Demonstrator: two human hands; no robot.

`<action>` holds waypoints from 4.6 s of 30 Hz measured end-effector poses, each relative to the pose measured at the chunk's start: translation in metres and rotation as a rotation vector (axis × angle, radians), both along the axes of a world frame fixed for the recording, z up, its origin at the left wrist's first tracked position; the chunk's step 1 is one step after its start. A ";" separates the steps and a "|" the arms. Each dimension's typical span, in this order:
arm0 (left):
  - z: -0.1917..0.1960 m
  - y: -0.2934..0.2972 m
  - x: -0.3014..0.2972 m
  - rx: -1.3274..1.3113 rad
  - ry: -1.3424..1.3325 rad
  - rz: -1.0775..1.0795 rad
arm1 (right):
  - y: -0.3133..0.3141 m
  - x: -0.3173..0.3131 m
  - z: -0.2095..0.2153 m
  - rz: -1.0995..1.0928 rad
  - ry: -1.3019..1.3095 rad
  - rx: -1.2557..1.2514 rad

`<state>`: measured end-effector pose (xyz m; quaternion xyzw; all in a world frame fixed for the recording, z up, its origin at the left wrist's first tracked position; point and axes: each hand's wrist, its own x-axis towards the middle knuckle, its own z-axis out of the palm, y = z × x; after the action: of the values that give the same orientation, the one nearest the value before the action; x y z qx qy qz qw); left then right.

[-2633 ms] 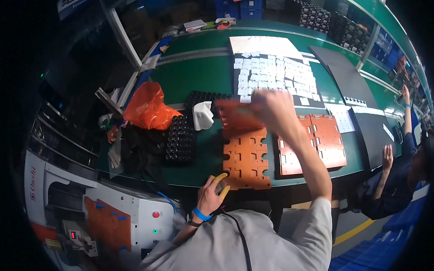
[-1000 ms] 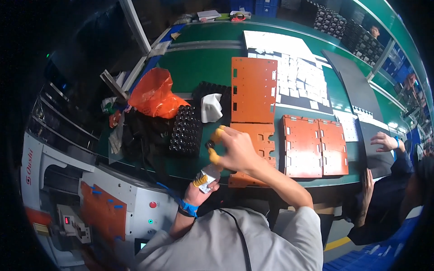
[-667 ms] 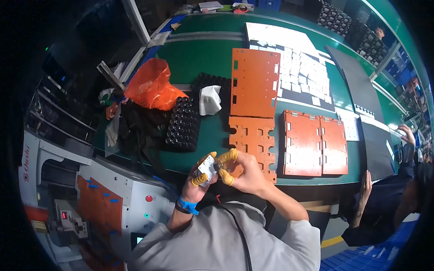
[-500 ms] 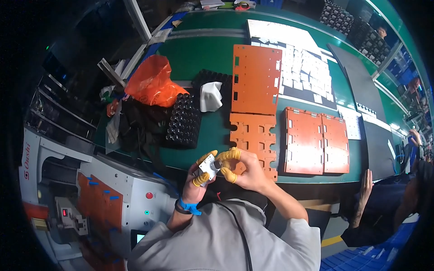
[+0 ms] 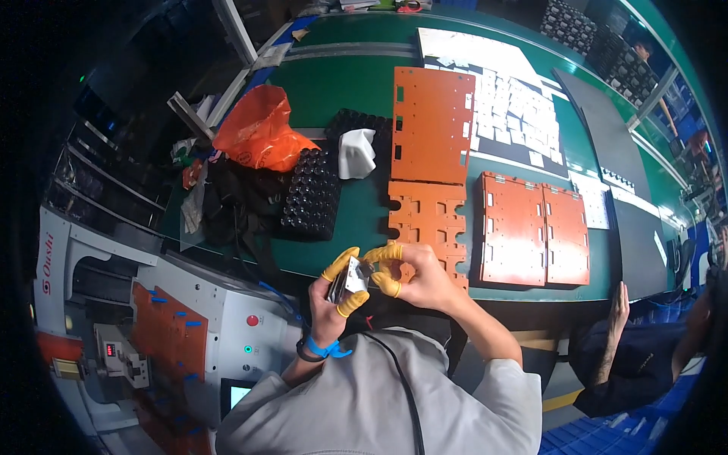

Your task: Apply adhesive labels to orange plastic panels and place them into an assembly machine.

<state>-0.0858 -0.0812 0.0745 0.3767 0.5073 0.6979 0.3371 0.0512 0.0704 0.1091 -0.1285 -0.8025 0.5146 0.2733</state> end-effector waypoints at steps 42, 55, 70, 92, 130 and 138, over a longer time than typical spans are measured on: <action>-0.024 0.012 -0.002 -0.077 0.160 -0.013 | -0.004 0.012 -0.011 -0.099 -0.188 0.448; -0.031 0.013 0.000 -0.117 0.130 -0.072 | -0.007 0.021 -0.019 -0.104 -0.258 0.390; -0.069 0.019 0.009 -0.081 -1.247 -0.801 | 0.001 0.030 -0.023 -0.099 0.103 0.479; -0.074 0.025 0.002 -0.216 -1.199 -0.623 | 0.182 0.050 -0.045 -0.407 -0.937 -0.334; -0.063 -0.038 -0.031 -0.129 -1.049 -0.340 | 0.086 -0.212 -0.037 -0.337 -0.396 0.717; -0.066 -0.021 -0.037 -0.054 -1.233 -0.324 | 0.024 -0.096 0.014 -0.140 -0.225 0.133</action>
<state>-0.1229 -0.1024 0.0088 -0.0308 0.1740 0.7138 0.6777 -0.0445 0.0940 0.1231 -0.2224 -0.8495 0.4224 0.2248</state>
